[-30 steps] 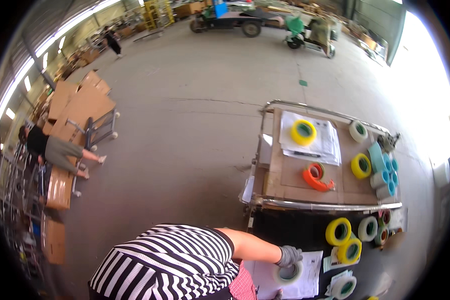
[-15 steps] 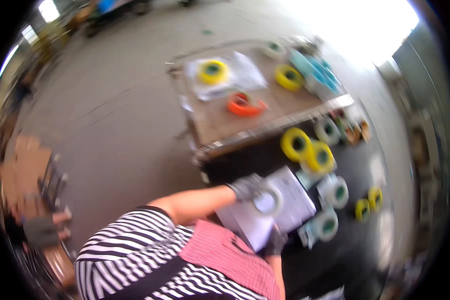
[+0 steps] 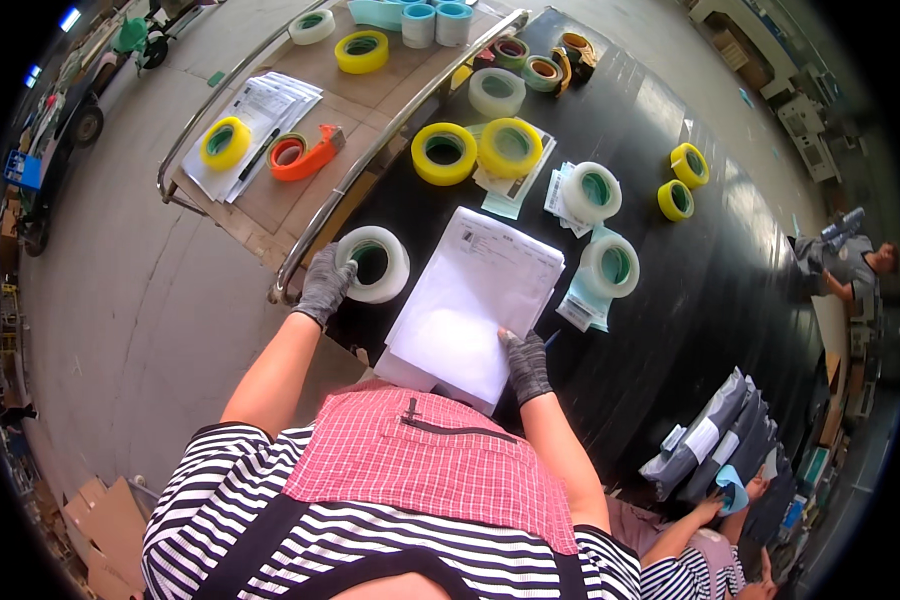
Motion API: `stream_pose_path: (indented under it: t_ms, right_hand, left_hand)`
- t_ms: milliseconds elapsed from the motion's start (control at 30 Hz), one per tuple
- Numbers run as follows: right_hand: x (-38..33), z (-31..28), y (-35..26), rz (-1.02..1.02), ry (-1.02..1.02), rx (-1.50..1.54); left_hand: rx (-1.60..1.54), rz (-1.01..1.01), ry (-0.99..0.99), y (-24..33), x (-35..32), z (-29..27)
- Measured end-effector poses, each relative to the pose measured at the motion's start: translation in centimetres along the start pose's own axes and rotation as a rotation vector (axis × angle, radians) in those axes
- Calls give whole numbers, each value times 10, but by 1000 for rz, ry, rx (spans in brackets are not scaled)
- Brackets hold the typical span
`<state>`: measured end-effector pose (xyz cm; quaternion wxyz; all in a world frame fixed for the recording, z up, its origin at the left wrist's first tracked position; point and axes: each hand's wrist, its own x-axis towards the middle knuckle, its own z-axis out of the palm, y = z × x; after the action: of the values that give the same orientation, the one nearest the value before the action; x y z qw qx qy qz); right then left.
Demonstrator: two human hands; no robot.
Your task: The person reviews printed documents on a table, points at lines on the paperwork with a coworker, and handles rolls of tape on the work surface.
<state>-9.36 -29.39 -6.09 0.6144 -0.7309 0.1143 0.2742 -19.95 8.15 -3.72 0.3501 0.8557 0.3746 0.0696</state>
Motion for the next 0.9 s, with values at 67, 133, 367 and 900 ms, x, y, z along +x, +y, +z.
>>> stream_pose_path:
  t_ms: [67, 133, 367, 900]
  right_hand:
    - [-3, 0, -4, -14, 3, -17]
    - [-13, 11, -14, 40, -64, -34]
    - [-7, 24, -3, 60, -138, -1]
    - [-9, 37, -26, 53, -377, 81]
  left_hand:
    - [-72, 12, -126, 10, -7, -7]
    - [-188, 132, -128, 18, -31, -5]
    - [-4, 228, -320, 67, -58, 36]
    - [-28, 337, -98, 32, -44, 57]
